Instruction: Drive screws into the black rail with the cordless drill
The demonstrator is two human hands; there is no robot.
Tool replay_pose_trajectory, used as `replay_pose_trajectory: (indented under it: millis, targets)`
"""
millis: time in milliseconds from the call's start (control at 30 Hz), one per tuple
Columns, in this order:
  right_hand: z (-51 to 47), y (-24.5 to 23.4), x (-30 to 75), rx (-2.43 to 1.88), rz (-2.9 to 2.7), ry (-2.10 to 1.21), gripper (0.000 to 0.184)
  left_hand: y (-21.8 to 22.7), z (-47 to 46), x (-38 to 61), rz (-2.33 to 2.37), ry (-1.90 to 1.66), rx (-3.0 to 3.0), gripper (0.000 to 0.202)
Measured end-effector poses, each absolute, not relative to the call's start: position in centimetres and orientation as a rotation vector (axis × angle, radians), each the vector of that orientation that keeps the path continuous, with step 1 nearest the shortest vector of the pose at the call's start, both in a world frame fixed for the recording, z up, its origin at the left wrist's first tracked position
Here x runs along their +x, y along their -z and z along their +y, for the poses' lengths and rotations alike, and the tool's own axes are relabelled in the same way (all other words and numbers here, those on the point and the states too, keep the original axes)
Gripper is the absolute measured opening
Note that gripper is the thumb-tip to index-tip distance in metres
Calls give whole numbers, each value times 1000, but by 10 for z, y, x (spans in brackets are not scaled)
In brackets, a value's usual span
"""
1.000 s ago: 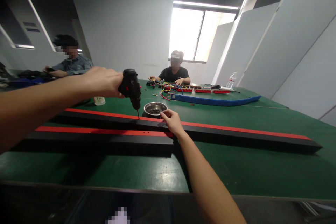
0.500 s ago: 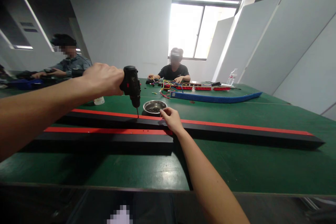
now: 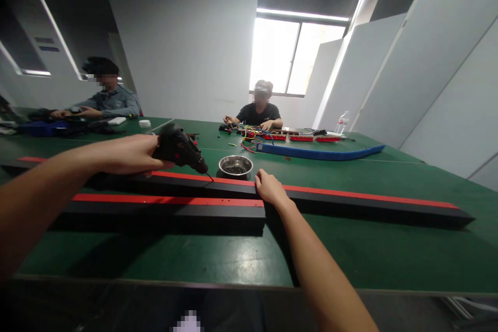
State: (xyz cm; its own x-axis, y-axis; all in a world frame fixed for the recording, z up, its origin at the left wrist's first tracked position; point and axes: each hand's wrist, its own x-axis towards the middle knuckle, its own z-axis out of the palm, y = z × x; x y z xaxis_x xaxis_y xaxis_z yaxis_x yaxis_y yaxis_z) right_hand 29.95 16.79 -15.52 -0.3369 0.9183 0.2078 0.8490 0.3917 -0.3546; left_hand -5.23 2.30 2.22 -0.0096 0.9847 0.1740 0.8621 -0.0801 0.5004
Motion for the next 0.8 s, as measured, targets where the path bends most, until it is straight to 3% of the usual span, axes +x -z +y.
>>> replay_pose_trajectory:
  millis: [100, 367, 633, 800]
  targets:
    - [164, 154, 298, -1555, -2262, -155, 27, -8, 12, -59, 1923, -630, 1895, 38]
    - [167, 157, 335, -1612, -2155, 53, 31, 31, 2, -78, 1554, -1101, 1246, 39]
    - [182, 158, 422, -1621, -1979, -89, 21, 86, -7, -92, 1288, -1222, 880, 29]
    - [190, 155, 451, -1783, -1825, -135, 24, 103, -6, -95, 1215, -1255, 864, 25]
